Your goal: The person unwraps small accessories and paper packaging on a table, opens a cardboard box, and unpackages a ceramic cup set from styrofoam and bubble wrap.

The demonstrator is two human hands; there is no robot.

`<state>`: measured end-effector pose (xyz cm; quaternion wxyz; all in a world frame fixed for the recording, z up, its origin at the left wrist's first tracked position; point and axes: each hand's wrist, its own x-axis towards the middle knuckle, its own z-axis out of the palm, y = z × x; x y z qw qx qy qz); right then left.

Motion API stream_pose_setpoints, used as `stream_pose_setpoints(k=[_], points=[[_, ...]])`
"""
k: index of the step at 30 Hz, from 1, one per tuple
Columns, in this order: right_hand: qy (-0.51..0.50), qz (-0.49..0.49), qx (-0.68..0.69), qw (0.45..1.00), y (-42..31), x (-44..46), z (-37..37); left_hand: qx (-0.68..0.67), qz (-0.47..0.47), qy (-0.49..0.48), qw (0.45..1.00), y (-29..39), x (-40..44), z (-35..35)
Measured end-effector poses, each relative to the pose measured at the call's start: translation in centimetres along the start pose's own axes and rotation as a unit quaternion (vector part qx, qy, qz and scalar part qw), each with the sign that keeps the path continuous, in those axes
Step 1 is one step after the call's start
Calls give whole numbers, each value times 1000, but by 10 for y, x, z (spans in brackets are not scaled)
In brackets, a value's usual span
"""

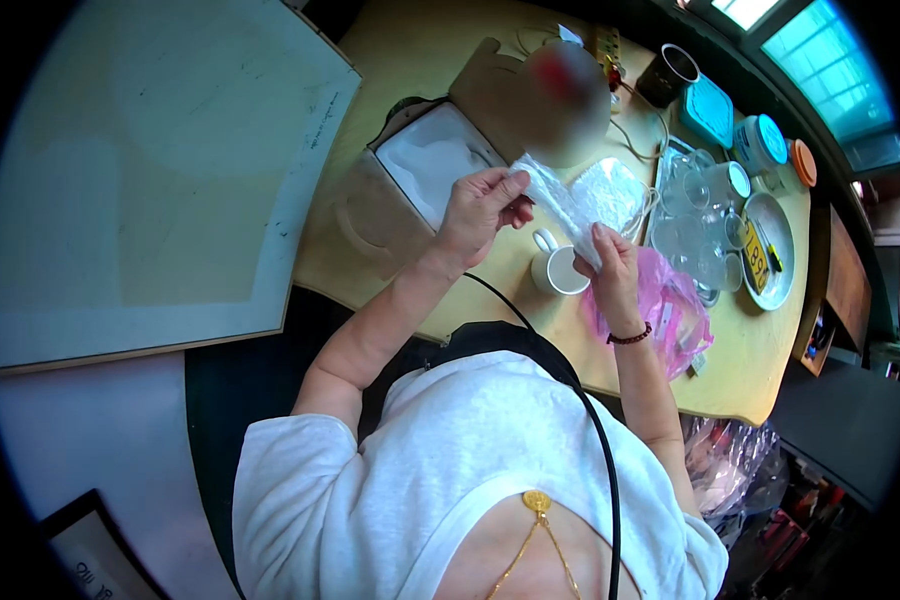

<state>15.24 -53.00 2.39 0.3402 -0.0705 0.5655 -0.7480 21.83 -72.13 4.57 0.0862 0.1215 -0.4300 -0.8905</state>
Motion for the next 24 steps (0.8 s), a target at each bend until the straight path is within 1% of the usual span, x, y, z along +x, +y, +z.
stream_pose_setpoints(k=[2, 3, 4, 6, 8, 9, 10, 11, 12, 14, 18, 20, 24], points=[[15, -53, 86, 995, -1, -7, -12, -19, 3, 7, 1000, -1, -1, 1], [-45, -48, 134, 989, -4, -11, -24, -33, -1, 19, 999, -3, 0, -1], [-40, -50, 136, 989, -2, -15, -28, -47, -5, 32, 998, -5, 0, -1], [-13, -75, 107, 991, 5, -22, -34, -53, -20, 28, 998, -13, -2, 2], [-16, -90, 128, 988, 6, -28, -38, -66, -46, 31, 996, -25, -4, 4], [10, -96, 138, 986, 7, -31, -40, -65, -51, 29, 996, -30, -6, 5], [36, -101, 147, 983, 7, -33, -42, -69, -74, 19, 995, -35, -7, 7], [43, -105, 157, 981, 5, -34, -47, -73, -97, 8, 993, -39, -8, 8], [44, -106, 157, 981, 4, -36, -52, -72, -98, 7, 993, -44, -8, 8], [31, -133, 64, 989, 1, -42, -63, -89, -143, 15, 986, -54, -10, 8], [21, -119, 59, 991, -1, -50, -72, -95, -147, 11, 984, -64, -16, 10], [35, -74, 164, 983, -2, -50, -69, -106, -151, 21, 983, -69, -18, 8], [54, -72, 189, 978, -2, -50, -62, -110, -155, 33, 981, -71, -22, 4]])
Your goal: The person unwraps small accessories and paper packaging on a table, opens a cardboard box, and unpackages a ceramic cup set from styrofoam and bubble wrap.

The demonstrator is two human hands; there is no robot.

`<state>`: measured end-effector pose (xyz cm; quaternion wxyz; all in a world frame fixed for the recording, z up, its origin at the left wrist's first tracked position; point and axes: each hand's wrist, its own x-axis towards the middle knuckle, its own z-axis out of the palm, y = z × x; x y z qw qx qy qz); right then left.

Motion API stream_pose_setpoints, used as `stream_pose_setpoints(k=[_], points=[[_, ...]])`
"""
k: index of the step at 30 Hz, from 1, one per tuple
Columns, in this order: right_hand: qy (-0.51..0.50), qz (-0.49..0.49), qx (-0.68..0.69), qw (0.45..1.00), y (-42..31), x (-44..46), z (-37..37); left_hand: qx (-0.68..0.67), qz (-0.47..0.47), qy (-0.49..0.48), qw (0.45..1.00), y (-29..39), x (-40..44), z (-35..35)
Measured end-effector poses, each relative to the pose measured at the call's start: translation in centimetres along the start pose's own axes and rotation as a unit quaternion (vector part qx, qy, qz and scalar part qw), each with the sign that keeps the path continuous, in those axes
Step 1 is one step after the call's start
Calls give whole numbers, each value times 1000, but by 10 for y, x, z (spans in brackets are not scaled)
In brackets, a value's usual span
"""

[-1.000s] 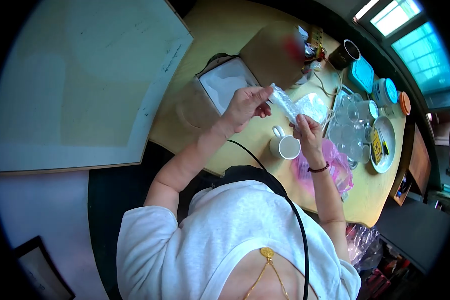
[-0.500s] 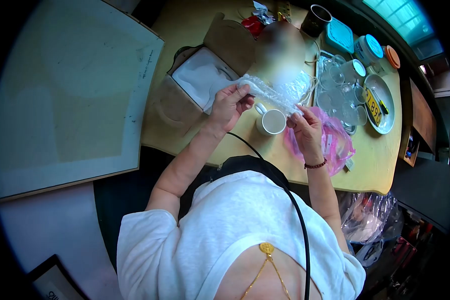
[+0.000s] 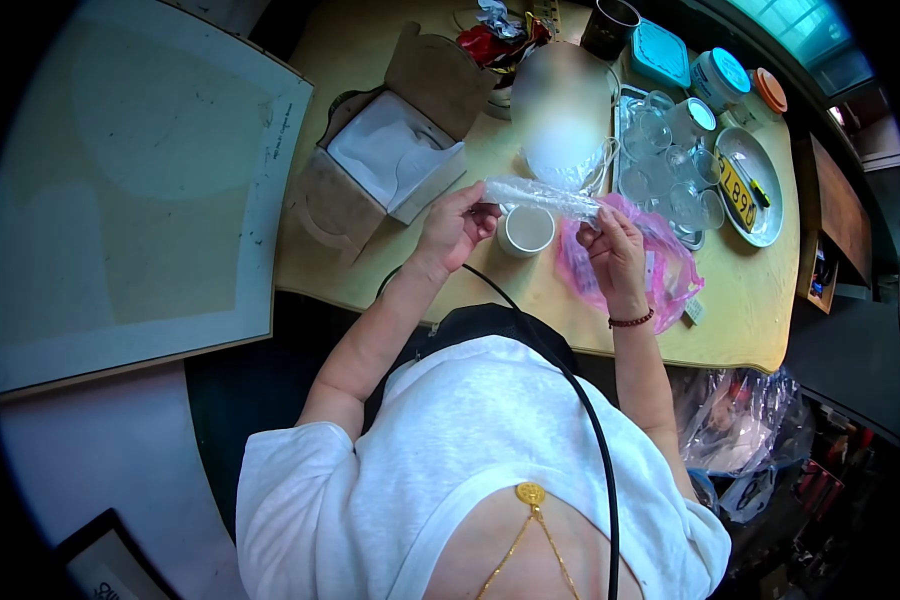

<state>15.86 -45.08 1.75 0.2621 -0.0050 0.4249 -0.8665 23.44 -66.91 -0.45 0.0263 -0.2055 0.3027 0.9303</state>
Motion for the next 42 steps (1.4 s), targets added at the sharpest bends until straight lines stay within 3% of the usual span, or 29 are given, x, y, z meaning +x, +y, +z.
stream_pose_setpoints(k=[6, 8, 12, 18, 20, 23, 30, 32, 34, 36, 38, 40, 41, 42], points=[[16, 1, -59, 998, 10, 1, -14, 90, 15, -5, 996, -4, -11, -4], [18, -57, -167, 984, 3, -3, -16, 167, -29, 21, 985, -10, -13, -11], [29, -126, -273, 953, -8, -1, -20, 214, -28, 77, 973, -14, -16, -24], [-11, -156, -465, 872, 27, 14, -24, 224, -9, 101, 969, -18, -19, -38], [-24, -152, -588, 794, 37, 17, -14, 239, -15, 107, 965, -21, -18, -39], [-41, -163, -641, 749, 64, 33, -21, 264, -21, 102, 959, -26, -18, -38], [-47, -109, -554, 824, 57, 37, -14, 337, -30, 93, 936, -34, -7, -38], [-122, -117, -501, 849, 51, 29, -15, 408, 26, 98, 907, -41, 0, -38], [-129, -112, -500, 849, 45, 19, -16, 441, 30, 92, 892, -47, 10, -31], [-136, -159, -500, 840, 39, 10, -14, 550, 144, 84, 819, -52, 19, -23], [-104, -185, -475, 854, 39, 4, -22, 584, 167, 78, 791, -54, 30, -21], [25, -265, -427, 864, 34, 2, -36, 686, 237, 56, 685, -53, 33, -2], [21, -262, -425, 866, 29, 1, -43, 711, 258, 61, 651, -53, 34, 6], [38, -217, -426, 877, 23, 0, -49, 712, 255, 66, 651, -56, 36, 7]])
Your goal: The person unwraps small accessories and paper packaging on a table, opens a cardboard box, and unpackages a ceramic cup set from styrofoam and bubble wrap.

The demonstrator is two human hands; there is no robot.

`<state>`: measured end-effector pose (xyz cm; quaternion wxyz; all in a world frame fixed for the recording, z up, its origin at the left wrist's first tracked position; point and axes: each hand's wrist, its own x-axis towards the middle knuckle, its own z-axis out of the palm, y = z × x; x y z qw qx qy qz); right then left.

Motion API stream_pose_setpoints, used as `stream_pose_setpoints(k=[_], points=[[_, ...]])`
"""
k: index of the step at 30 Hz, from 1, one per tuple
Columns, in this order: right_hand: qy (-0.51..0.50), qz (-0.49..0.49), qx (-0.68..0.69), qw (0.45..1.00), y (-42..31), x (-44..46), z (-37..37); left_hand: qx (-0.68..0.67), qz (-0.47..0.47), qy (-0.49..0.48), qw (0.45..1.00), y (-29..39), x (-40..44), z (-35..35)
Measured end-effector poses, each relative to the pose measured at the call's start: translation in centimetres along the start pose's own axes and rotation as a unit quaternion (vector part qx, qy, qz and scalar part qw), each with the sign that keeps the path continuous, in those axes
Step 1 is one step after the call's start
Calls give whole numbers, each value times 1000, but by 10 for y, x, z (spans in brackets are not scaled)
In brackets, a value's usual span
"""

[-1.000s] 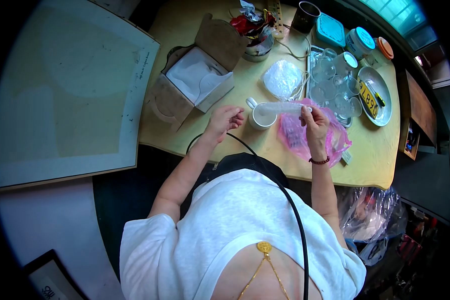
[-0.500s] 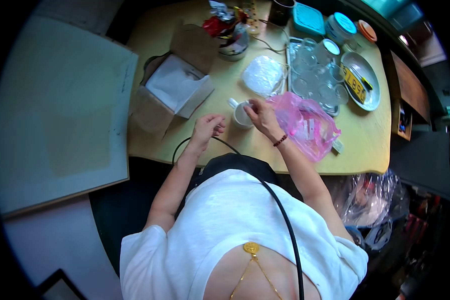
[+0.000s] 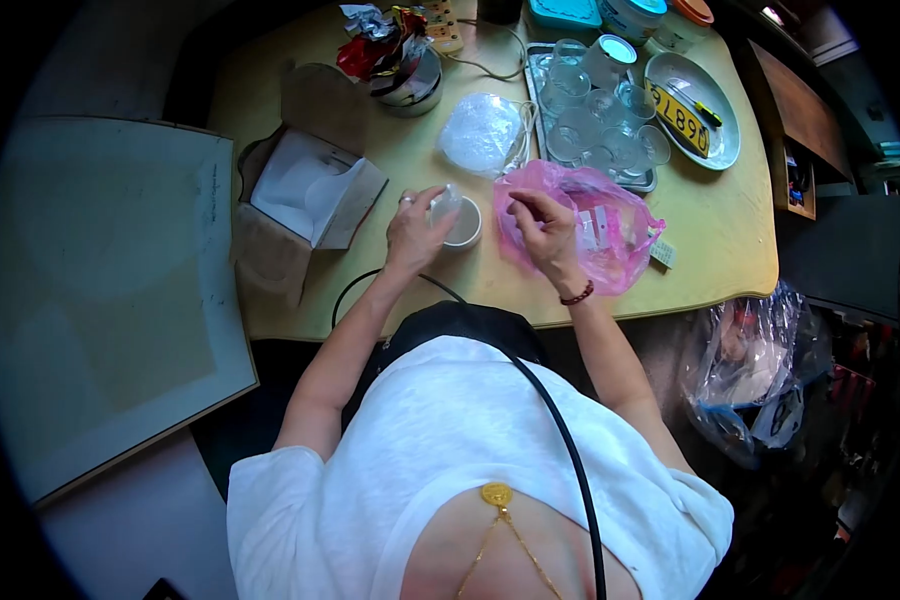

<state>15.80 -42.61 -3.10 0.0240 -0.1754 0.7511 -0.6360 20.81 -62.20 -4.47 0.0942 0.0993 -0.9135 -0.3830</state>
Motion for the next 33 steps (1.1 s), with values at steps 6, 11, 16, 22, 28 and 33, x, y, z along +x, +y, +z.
stream_pose_setpoints(k=[6, 11, 16, 22, 28, 33], points=[[-101, 33, -23, 994, 18, 0, 11, -35, -17, -54, 998, -23, 11, 13], [-109, 71, -91, 987, 19, 12, 33, -90, -30, -23, 995, -29, -1, 3], [-132, -12, -100, 986, -7, 46, 55, -104, -16, 12, 994, -8, -12, -44], [-171, -188, -88, 963, -44, 92, 107, 223, 5, 281, 934, -29, -11, -111], [-250, -227, -69, 939, -48, 117, 175, 224, 11, 206, 952, -76, -29, -97], [-328, -296, -332, 833, -29, 147, 219, 199, 64, 216, 954, -83, -28, -93]])
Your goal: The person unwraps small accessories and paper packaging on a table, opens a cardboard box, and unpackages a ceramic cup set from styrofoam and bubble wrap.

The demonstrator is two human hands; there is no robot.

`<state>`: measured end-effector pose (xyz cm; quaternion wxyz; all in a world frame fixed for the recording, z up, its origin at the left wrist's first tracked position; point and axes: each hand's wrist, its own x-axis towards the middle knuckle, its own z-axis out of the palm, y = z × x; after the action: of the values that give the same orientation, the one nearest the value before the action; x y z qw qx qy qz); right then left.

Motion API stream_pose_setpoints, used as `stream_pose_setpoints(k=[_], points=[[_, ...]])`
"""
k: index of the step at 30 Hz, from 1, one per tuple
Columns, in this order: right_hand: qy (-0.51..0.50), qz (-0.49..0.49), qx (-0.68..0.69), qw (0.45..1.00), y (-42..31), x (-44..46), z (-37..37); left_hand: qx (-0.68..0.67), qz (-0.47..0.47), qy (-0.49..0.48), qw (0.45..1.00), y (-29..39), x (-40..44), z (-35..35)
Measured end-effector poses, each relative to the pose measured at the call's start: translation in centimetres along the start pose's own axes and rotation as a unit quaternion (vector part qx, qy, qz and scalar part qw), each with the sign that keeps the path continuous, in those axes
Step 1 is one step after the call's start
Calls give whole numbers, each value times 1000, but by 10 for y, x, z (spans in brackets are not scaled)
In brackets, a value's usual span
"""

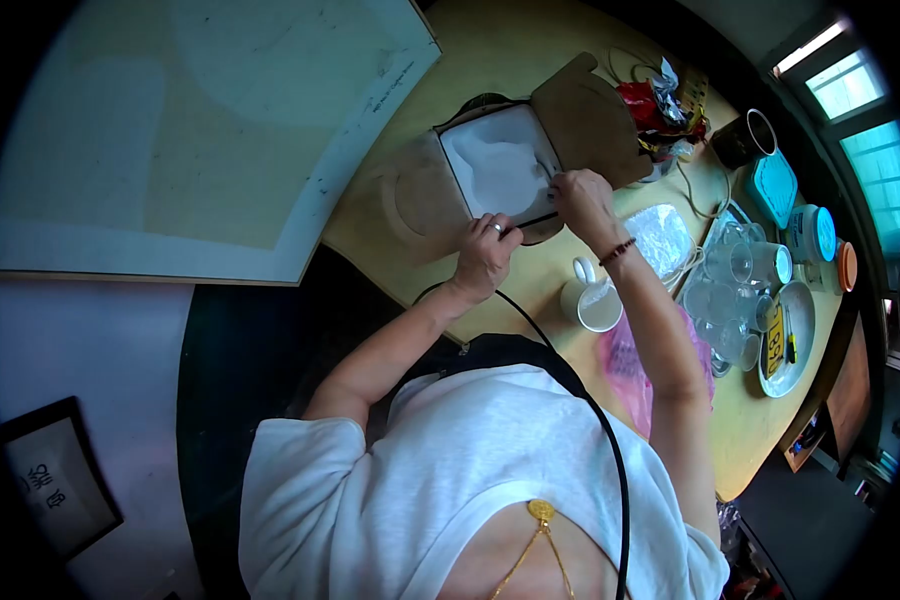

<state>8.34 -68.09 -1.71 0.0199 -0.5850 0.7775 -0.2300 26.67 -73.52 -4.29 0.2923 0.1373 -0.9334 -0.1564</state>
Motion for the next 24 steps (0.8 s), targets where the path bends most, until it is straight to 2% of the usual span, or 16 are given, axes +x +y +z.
stream_pose_setpoints(k=[1, 6, 10, 12, 16, 18, 21, 24], points=[[-62, -22, -96, 993, 2, 6, 3, -1, -3, 2, 1000, -2, 0, 0], [-162, -55, -216, 961, -11, 31, 6, -29, 31, 20, 999, -7, -1, -2], [-243, -62, -234, 939, -14, 45, 6, -29, 32, 30, 999, -9, -3, 0], [-291, -24, -249, 923, -18, 48, 8, -43, 34, 31, 998, -11, -3, 1], [-292, -11, -253, 922, -20, 56, 9, -39, 41, 42, 998, -13, -5, 0], [-293, 64, -210, 930, -19, 63, 11, -47, 47, 48, 997, -14, -5, 0], [-334, 77, -186, 921, -16, 71, 20, -34, 58, 37, 997, -18, -5, 1], [-326, 114, -142, 928, -8, 72, 19, -47, 61, 49, 996, -20, -4, -1]])
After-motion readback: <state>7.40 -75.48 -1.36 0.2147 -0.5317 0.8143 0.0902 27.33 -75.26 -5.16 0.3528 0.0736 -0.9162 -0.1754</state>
